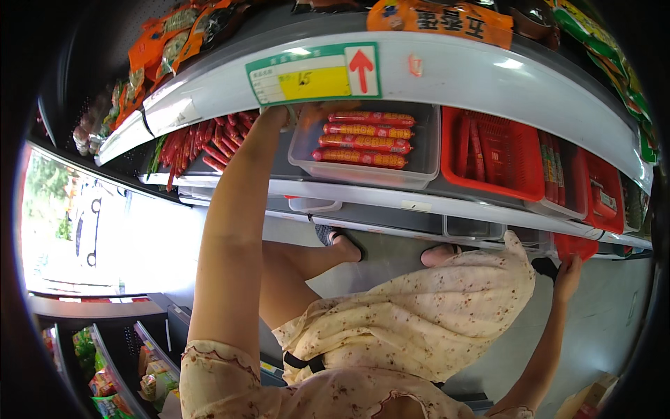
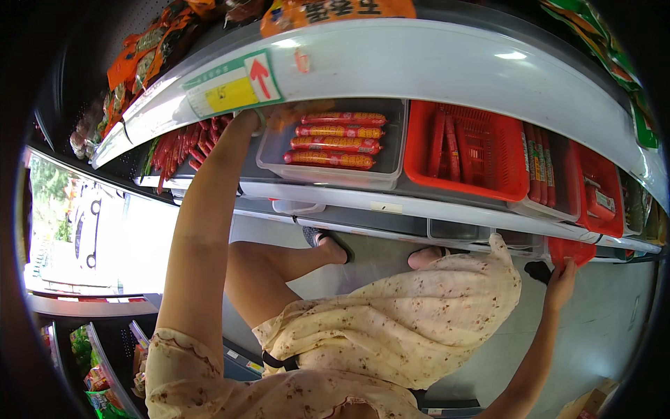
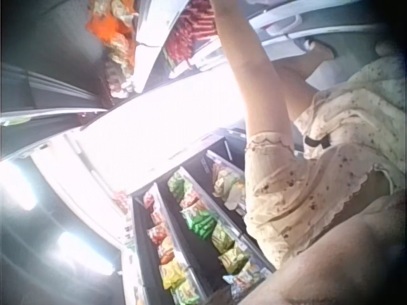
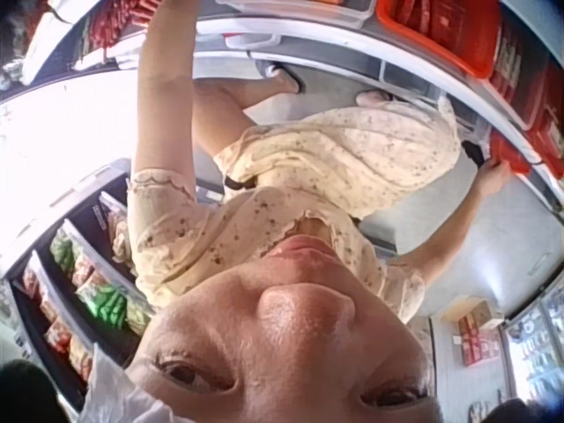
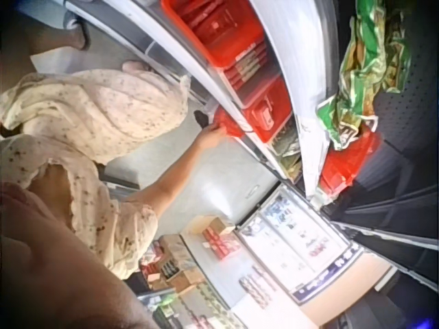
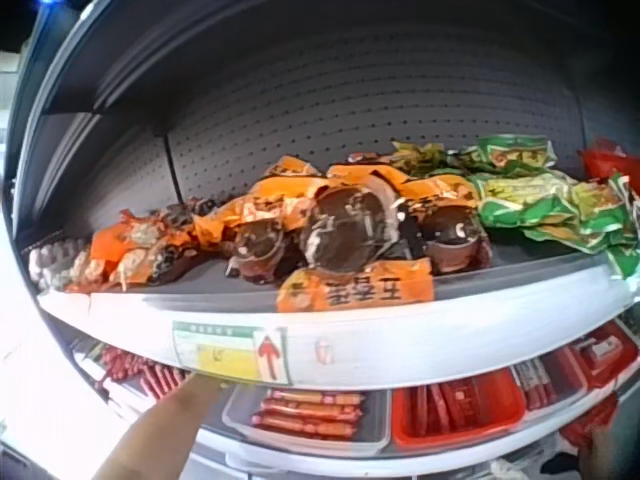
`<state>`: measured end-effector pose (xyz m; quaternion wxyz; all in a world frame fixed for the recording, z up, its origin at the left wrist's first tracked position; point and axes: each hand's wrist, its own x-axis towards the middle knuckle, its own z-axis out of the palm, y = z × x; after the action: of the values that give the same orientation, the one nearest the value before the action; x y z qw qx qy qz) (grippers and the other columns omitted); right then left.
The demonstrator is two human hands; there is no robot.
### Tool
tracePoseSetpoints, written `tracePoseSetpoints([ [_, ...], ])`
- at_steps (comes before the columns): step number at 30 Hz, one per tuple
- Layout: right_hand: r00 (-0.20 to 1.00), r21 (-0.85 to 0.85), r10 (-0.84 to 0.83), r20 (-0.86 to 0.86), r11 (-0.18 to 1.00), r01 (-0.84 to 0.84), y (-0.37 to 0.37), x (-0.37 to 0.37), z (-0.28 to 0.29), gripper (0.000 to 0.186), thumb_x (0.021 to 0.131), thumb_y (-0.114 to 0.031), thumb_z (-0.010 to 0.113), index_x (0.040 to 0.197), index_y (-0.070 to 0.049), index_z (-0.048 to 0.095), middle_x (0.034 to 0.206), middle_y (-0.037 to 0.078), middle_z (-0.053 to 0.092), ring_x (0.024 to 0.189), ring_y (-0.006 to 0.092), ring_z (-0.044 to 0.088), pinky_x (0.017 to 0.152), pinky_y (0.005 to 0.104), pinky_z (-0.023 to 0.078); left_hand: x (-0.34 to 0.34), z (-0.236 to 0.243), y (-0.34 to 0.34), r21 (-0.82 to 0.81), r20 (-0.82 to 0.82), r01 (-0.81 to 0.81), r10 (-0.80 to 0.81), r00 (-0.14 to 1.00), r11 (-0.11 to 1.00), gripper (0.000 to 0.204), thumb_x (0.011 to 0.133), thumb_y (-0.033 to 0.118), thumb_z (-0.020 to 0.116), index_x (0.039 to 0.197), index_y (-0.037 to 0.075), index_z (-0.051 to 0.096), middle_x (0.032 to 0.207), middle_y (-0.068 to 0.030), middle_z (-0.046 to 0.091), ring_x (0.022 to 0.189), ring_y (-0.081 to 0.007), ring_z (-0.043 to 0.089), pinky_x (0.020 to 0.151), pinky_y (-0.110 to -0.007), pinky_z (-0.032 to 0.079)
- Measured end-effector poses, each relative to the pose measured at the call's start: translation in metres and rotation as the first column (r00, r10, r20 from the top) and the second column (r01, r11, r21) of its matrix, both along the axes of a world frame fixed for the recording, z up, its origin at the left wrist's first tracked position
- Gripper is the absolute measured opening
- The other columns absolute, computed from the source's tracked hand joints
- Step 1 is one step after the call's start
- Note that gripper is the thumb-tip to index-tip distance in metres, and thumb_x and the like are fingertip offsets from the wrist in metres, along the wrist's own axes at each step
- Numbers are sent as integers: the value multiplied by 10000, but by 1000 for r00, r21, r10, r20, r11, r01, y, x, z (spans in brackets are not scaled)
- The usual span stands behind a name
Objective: The person sits on the floor in front of a refrigerated display case and organizes packaged sausages. They pick up sausages from the shelf, place them into a clear plastic container, and then transfer the container into a red basket. The person also wipes the shelf surface with a black cloth.
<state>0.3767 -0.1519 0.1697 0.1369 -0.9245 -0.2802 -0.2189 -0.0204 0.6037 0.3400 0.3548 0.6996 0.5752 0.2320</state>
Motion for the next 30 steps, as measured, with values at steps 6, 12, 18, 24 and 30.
tracePoseSetpoints([
  [6,977,101,0,-212,995,22,-32,-122,63,185,963,-127,580,1054,29,539,974,225,565,870,407,546,755,435,456,-60,33,6,236,106,-45,20,994,971,492,924,338,650,1346,104,556,1210,-91,653,1076,-230,644,868,-391,531],
  [12,989,387,32,-141,922,26,-30,-260,111,249,973,-76,605,1182,51,558,1032,173,612,895,299,578,806,361,483,-154,61,-75,-168,569,83,28,822,982,460,924,254,674,1335,84,557,1201,-92,649,1056,-209,642,860,-365,534],
  [18,822,147,564,-77,822,-550,52,-329,165,220,783,13,706,990,-30,643,935,164,652,763,359,629,636,420,503,-196,61,-218,-425,626,271,65,777,864,406,894,148,717,1247,-3,585,1053,-74,696,871,-154,685,761,-268,558],
  [24,428,18,863,-269,449,-893,167,-354,178,238,670,-70,682,903,-112,658,839,17,613,598,203,618,495,339,475,-180,69,-298,-202,612,694,-464,640,691,442,889,241,747,1218,-7,585,1080,-85,690,938,-148,648,824,-283,528],
  [30,270,53,937,-219,288,-956,207,-364,162,264,667,-107,685,930,-121,663,872,1,616,610,169,626,505,300,475,-156,25,-305,-333,191,789,-783,592,516,745,867,555,682,1300,-21,492,1130,-200,639,1022,-283,631,876,-356,493],
])
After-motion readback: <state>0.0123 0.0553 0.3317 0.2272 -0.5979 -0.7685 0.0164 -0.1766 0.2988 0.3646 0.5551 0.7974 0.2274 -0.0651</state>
